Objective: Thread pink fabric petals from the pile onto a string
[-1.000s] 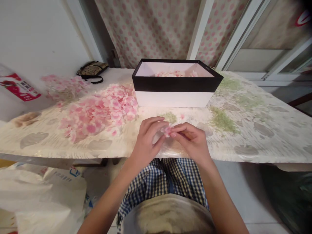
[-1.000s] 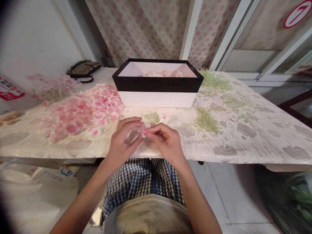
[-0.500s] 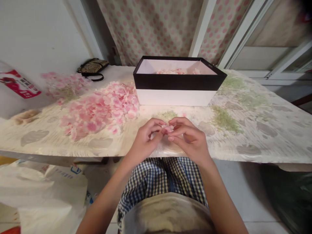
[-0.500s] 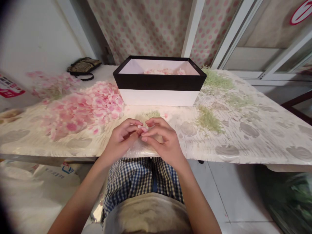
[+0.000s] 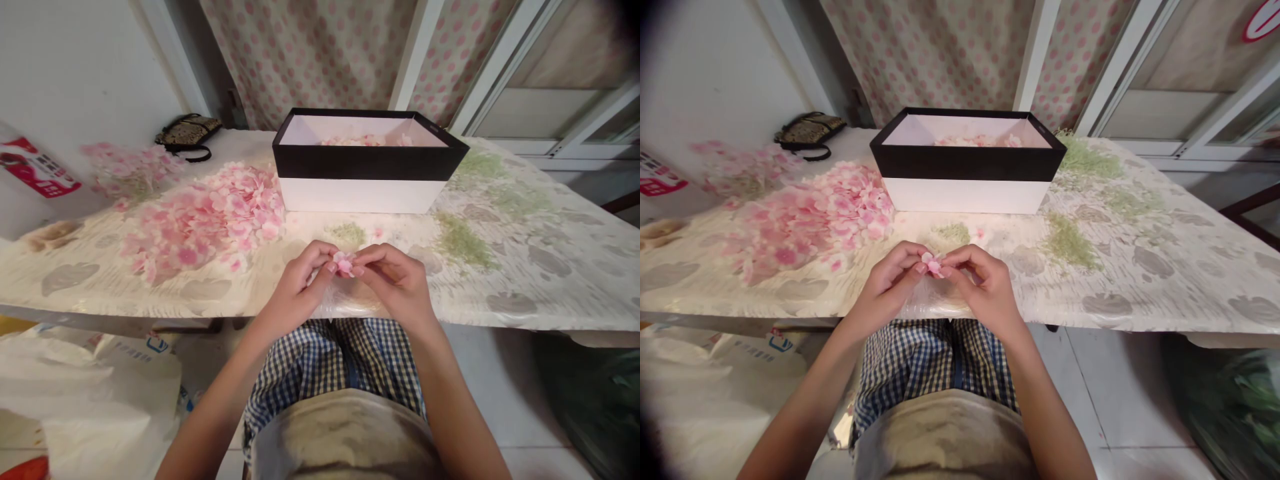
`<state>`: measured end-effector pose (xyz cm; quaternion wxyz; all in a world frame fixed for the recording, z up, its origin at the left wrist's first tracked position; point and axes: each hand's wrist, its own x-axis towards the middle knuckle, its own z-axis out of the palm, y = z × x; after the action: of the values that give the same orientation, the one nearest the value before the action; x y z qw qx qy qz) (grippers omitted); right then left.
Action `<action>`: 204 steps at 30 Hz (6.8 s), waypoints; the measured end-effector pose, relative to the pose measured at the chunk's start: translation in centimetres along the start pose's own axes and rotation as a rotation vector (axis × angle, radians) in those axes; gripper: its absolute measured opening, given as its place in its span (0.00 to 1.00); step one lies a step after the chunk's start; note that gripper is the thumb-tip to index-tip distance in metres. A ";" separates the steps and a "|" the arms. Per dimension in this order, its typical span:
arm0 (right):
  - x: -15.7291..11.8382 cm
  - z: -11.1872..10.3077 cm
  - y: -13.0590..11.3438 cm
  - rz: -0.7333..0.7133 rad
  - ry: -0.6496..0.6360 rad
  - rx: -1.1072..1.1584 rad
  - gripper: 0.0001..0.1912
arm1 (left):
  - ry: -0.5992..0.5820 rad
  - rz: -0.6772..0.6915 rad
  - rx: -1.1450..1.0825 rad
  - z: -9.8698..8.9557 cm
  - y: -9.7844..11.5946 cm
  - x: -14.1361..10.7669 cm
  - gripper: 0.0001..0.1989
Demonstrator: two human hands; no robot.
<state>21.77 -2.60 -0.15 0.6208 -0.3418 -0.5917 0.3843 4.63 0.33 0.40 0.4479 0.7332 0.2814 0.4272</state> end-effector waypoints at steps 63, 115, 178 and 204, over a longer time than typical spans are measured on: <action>-0.6 0.1 0.2 -0.072 0.090 -0.128 0.05 | 0.030 0.284 0.188 0.4 0.6 -0.2 0.11; -0.8 0.0 -0.3 -0.055 0.041 -0.058 0.08 | 0.091 0.345 0.426 1.2 0.1 -0.3 0.07; -1.0 0.1 -0.1 -0.012 0.118 -0.213 0.03 | 0.109 0.276 0.286 1.1 0.3 -0.3 0.04; -0.9 0.2 0.1 -0.062 0.004 -0.277 0.08 | 0.100 0.162 0.118 1.4 -0.4 -0.8 0.15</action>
<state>21.59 -3.34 -0.69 0.5805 -0.4066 -0.6479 0.2791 5.42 -0.71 -0.55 0.3537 0.7564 0.2677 0.4807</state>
